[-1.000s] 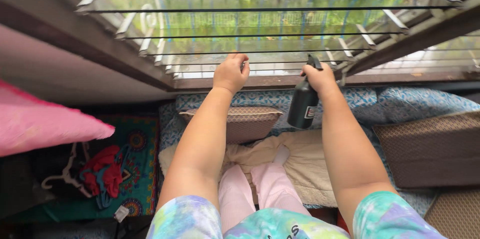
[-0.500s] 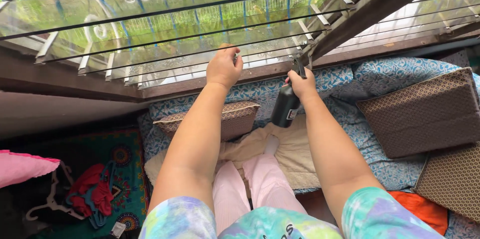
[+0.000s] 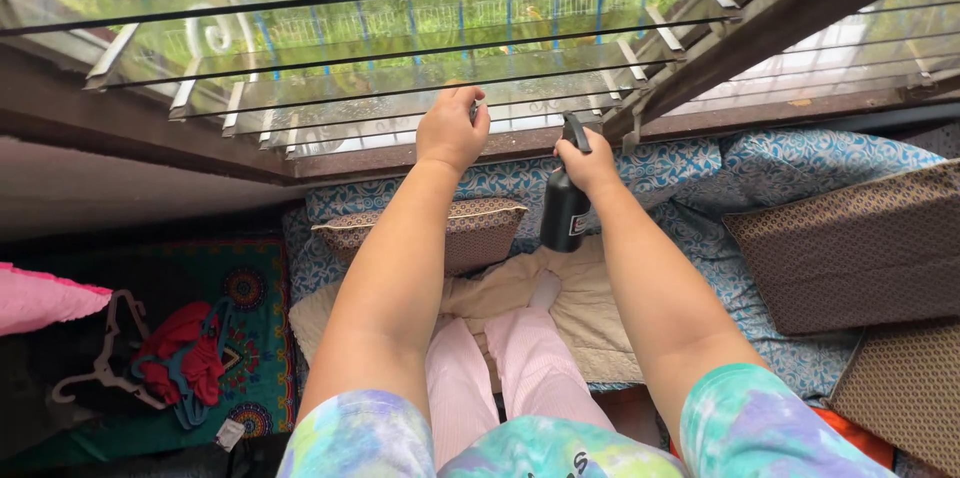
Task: The person cleans a glass window pane using a spray bottle and a cloth. They spray the glass and wipe it repeatedly with the cloth, moving across different sections of the window.
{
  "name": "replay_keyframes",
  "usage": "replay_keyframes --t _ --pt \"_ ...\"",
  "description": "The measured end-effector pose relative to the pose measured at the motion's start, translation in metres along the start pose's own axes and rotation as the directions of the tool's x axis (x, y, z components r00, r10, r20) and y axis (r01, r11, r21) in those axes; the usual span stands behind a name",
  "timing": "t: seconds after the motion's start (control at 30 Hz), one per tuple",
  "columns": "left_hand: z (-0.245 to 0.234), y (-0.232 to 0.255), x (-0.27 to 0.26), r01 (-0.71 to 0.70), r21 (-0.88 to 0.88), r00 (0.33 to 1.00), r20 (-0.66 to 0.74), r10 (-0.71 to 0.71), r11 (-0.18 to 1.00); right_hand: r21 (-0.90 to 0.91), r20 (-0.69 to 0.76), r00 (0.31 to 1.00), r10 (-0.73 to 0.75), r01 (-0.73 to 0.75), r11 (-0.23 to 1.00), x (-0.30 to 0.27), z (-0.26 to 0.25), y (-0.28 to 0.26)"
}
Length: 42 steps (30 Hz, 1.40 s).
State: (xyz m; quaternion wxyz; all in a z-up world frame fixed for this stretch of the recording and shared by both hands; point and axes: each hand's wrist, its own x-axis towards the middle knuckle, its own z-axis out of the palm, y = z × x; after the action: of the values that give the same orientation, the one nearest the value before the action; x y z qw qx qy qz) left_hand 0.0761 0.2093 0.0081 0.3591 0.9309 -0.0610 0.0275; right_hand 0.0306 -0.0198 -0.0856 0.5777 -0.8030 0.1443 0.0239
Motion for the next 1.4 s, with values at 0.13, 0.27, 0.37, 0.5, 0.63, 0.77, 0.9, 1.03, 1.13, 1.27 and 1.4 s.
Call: replay_keyframes --t 0.13,0.27,0.37,0.5,0.63,0.77,0.9,1.03,1.13,1.27,1.4 --pt "-0.009 -0.011 -0.005 0.009 -0.011 0.999 -0.044 -0.009 1.0 -0.273 0.039 0.989 -0.144 0.15 0.95 -0.006 0.027 -0.013" --pt "-0.019 -0.027 -0.011 -0.001 -0.03 0.997 -0.079 -0.001 1.0 -0.123 0.137 0.99 0.042 -0.025 0.992 -0.015 0.055 -0.034" --pt "-0.026 -0.042 -0.018 -0.031 -0.049 0.99 -0.138 0.024 0.998 -0.201 0.178 0.984 -0.027 0.063 0.978 -0.021 0.078 -0.047" --pt "-0.039 -0.062 -0.026 -0.063 -0.043 0.97 -0.236 0.051 0.997 -0.311 0.307 0.943 -0.13 0.229 0.923 -0.027 0.118 -0.065" --pt "-0.057 -0.077 -0.032 -0.007 -0.065 0.971 -0.237 -0.008 0.998 -0.332 0.426 0.88 -0.21 0.368 0.868 -0.034 0.167 -0.084" --pt "-0.075 -0.093 -0.041 0.008 -0.068 0.964 -0.265 -0.026 0.998 -0.424 0.509 0.85 -0.137 0.386 0.819 -0.039 0.213 -0.103" --pt "-0.095 -0.114 -0.047 0.05 -0.054 0.954 -0.293 -0.063 0.997 -0.49 0.532 0.844 -0.07 0.375 0.787 -0.043 0.243 -0.123" --pt "-0.113 -0.136 -0.053 0.086 -0.039 0.942 -0.324 -0.094 0.996 -0.351 0.575 0.797 -0.187 0.447 0.823 -0.046 0.257 -0.139" --pt "-0.12 -0.147 -0.055 0.087 -0.008 0.924 -0.372 -0.084 0.996 -0.395 0.576 0.805 -0.145 0.429 0.813 -0.046 0.263 -0.14" --pt "-0.122 -0.152 -0.056 0.074 -0.027 0.915 -0.395 -0.079 0.997 -0.37 0.461 0.868 -0.186 0.379 0.848 -0.041 0.261 -0.125" --pt "-0.118 -0.15 -0.056 0.073 -0.026 0.922 -0.38 -0.078 0.997 -0.419 0.303 0.945 -0.12 0.246 0.874 -0.03 0.231 -0.1"
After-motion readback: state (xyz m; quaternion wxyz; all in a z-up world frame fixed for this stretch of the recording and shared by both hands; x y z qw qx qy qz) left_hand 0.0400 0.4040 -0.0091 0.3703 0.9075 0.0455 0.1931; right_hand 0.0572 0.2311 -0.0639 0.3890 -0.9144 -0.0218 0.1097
